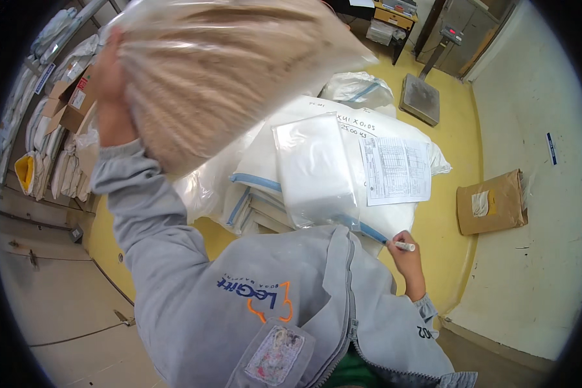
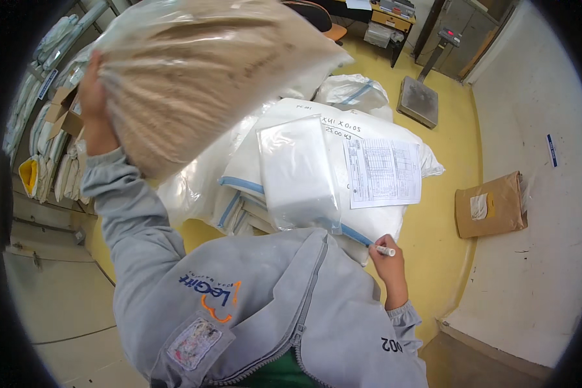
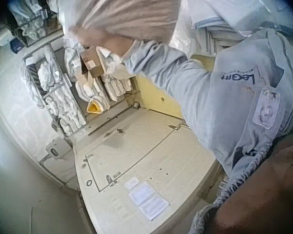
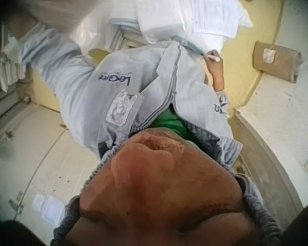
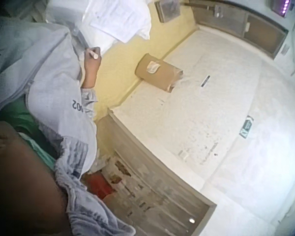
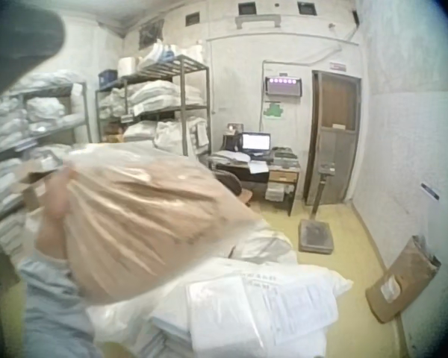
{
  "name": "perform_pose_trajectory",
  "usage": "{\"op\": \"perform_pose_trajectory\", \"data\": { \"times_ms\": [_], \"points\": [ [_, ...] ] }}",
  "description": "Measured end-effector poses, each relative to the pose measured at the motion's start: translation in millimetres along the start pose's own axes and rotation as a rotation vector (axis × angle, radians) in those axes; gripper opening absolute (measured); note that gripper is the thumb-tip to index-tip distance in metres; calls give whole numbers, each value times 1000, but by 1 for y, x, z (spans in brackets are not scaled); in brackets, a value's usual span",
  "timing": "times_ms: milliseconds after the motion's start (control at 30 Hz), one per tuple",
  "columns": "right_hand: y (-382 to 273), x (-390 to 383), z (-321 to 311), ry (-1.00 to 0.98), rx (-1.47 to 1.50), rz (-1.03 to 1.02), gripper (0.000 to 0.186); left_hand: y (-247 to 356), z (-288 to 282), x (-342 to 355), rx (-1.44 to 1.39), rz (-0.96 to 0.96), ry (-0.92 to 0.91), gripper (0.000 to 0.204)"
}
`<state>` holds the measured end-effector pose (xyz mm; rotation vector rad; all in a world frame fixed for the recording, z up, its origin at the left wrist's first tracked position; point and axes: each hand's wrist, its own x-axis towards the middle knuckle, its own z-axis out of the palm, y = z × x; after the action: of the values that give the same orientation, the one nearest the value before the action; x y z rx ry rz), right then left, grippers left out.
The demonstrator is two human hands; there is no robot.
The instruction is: The person scoops a granular substance from a large sack into a clear plastic bag using a metal scoop. They place the bag on a digital scale to check the weight, then seal the bag and write on it with a marker.
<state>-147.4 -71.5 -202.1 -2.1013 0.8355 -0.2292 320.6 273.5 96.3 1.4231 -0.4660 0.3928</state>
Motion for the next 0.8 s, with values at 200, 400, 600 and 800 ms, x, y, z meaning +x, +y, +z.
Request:
{"op": "perform_pose_trajectory", "data": {
  "times_ms": [200,400,600,800],
  "points": [
    [-60,40,-2,140,-335,-424,15,-108,-119,0,52,-287,31,48],
    [-91,117,49,62,-481,-73,18,-356,-238,-53,1283,-560,-77,66],
    [-72,170,97,102,-617,-87,25,-351,-209,-58,1340,-438,-53,58],
    [-82,167,116,211,-606,-112,35,-262,-144,-97,1140,12,91,38]
  ]
}}
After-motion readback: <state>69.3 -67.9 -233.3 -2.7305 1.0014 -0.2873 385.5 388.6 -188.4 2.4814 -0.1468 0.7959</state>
